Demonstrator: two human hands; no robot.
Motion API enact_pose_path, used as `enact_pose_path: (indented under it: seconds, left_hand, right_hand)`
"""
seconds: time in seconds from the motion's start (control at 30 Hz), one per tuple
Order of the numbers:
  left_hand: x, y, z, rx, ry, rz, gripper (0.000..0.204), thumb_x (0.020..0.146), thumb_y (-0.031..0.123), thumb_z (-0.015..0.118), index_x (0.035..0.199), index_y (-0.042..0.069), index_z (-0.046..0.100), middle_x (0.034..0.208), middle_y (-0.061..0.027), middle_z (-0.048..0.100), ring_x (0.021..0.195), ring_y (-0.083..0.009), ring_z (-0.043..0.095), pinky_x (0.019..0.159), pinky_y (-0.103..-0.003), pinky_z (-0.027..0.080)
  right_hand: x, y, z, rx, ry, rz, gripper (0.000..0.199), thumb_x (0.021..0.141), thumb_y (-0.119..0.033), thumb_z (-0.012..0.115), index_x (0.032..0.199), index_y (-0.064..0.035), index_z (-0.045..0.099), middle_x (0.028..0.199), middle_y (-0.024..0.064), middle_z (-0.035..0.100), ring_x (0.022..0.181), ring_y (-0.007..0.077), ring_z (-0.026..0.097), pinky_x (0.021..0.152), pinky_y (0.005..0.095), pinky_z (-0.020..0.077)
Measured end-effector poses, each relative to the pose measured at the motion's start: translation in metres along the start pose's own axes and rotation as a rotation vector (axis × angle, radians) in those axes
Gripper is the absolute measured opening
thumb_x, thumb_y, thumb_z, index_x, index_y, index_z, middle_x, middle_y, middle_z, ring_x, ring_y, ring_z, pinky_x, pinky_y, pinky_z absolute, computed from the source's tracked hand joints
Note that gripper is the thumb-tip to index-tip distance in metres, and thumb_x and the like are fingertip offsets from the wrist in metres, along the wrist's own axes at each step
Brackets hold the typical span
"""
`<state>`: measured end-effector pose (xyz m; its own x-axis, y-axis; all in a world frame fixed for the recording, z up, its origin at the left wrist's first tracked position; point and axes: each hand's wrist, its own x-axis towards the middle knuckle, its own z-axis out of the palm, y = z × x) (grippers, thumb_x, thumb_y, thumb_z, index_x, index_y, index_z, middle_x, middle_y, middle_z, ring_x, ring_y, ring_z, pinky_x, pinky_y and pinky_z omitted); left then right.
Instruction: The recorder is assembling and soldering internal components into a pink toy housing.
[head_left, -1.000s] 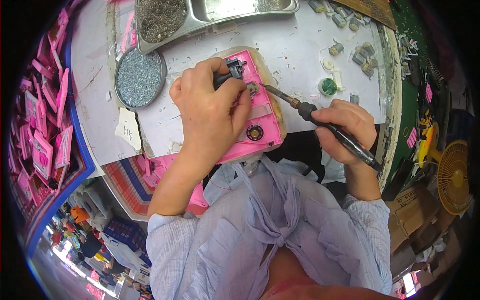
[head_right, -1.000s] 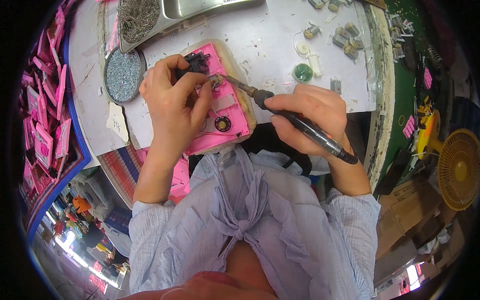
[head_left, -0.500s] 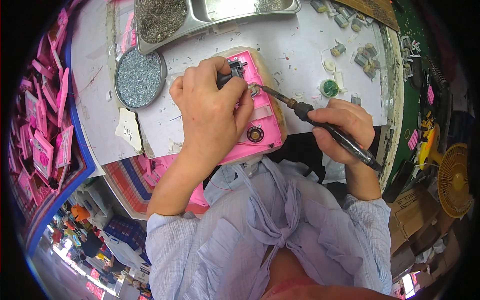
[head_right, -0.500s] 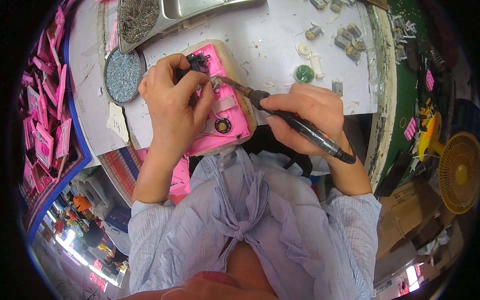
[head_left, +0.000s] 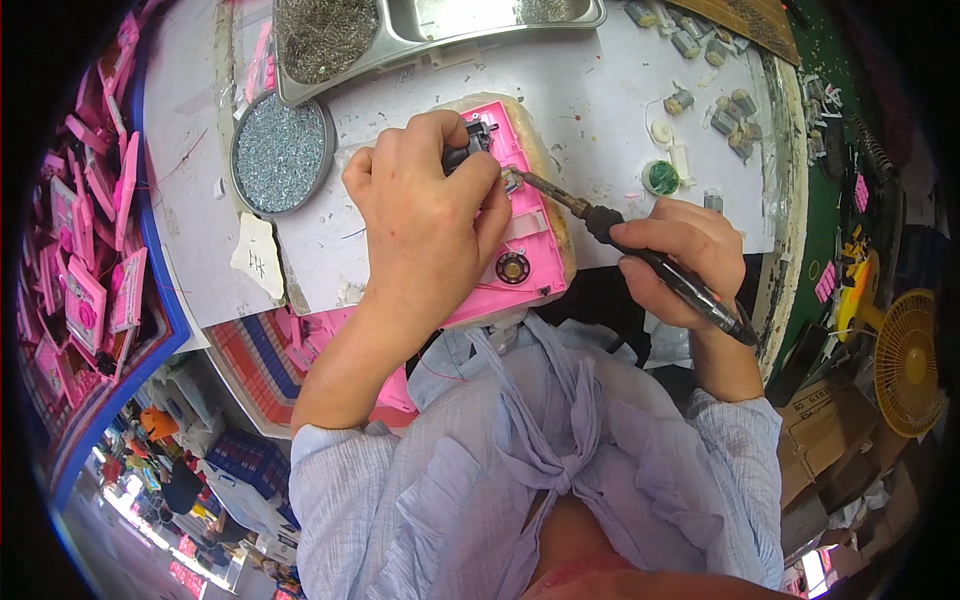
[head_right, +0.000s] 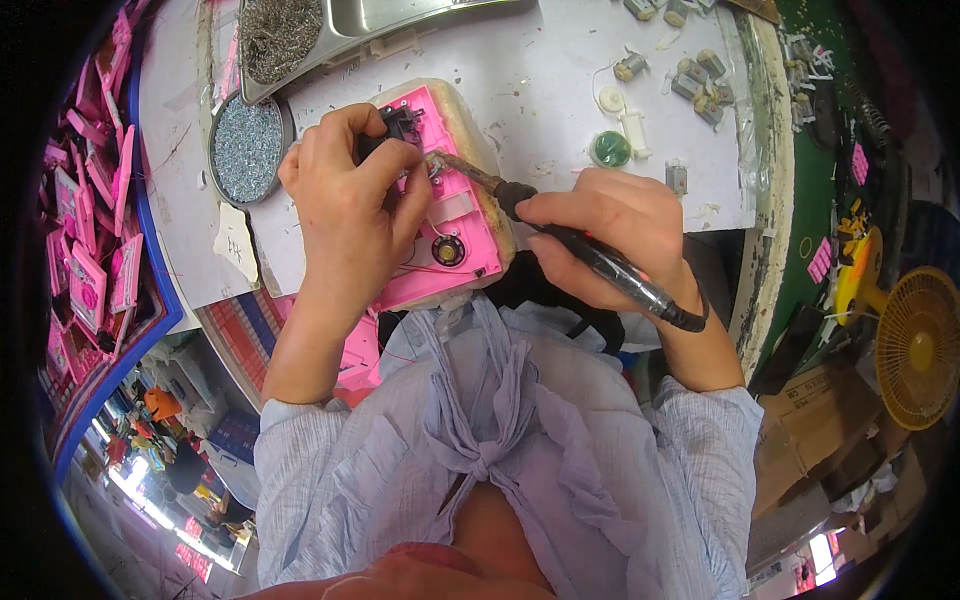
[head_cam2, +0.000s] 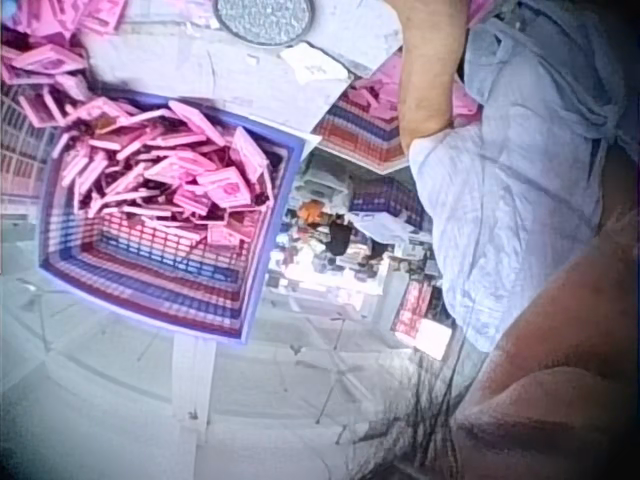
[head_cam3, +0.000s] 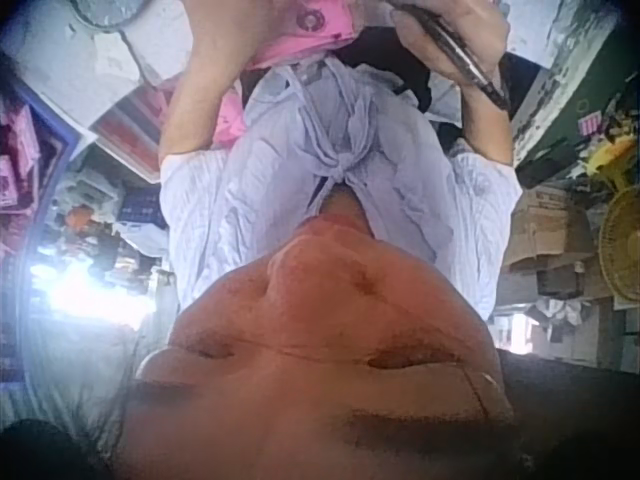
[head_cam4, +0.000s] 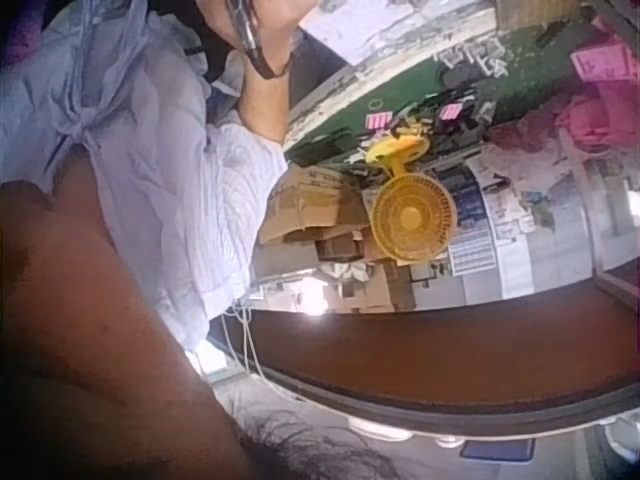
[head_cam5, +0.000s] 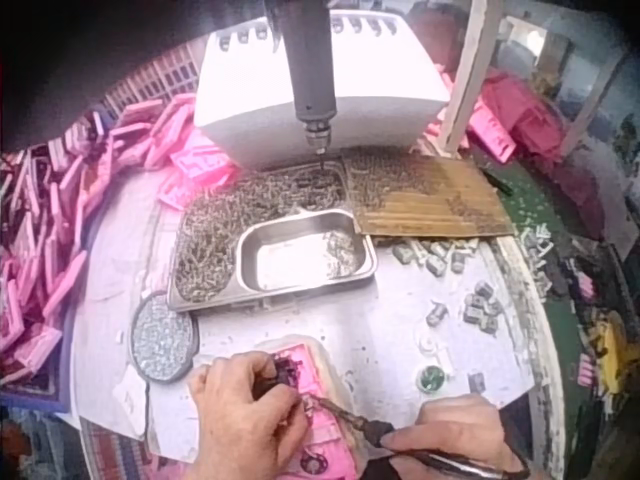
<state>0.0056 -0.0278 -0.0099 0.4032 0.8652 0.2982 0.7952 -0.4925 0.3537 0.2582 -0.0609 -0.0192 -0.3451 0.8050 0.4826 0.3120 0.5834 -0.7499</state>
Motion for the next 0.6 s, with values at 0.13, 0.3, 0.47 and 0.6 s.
enact_pose_path:
  seconds: [0.13,0.3,0.47,0.6]
  left_hand:
    - [0.0,0.0,0.0,0.01,0.004,0.007,0.013,0.074,0.017,0.078,0.082,0.01,0.07,0.109,-0.0085,0.058,0.098,-0.0278,0.053,0.089,-0.047,0.032]
    - [0.001,0.0,0.001,0.022,0.002,0.015,0.013,0.073,0.017,0.077,0.082,0.01,0.07,0.109,-0.0086,0.059,0.096,-0.0275,0.054,0.088,-0.046,0.032]
    - [0.001,0.001,-0.001,0.035,-0.005,0.016,0.014,0.073,0.017,0.077,0.083,0.01,0.07,0.108,-0.0085,0.059,0.096,-0.027,0.054,0.088,-0.046,0.032]
    - [0.0,0.0,0.001,0.037,0.007,0.026,0.014,0.073,0.017,0.078,0.084,0.01,0.071,0.108,-0.0081,0.059,0.095,-0.0264,0.054,0.088,-0.045,0.032]
  right_hand:
    - [0.002,0.001,-0.001,-0.022,-0.029,-0.06,0.03,0.073,-0.001,0.08,0.101,-0.0014,0.073,0.062,0.0059,0.056,0.05,0.0211,0.054,0.046,0.0324,0.0394]
    - [0.001,0.002,-0.011,-0.029,-0.003,-0.037,0.028,0.074,-0.002,0.079,0.101,-0.0011,0.073,0.061,0.0056,0.055,0.049,0.0212,0.053,0.046,0.0326,0.0393]
    - [0.0,0.001,-0.011,-0.029,0.008,-0.024,0.027,0.075,-0.003,0.078,0.102,-0.0007,0.073,0.061,0.0057,0.055,0.049,0.0211,0.053,0.046,0.0325,0.0393]
    - [0.0,0.0,-0.01,-0.02,0.008,-0.023,0.027,0.076,-0.003,0.078,0.102,-0.0006,0.073,0.061,0.0057,0.055,0.05,0.0211,0.054,0.046,0.0322,0.0394]
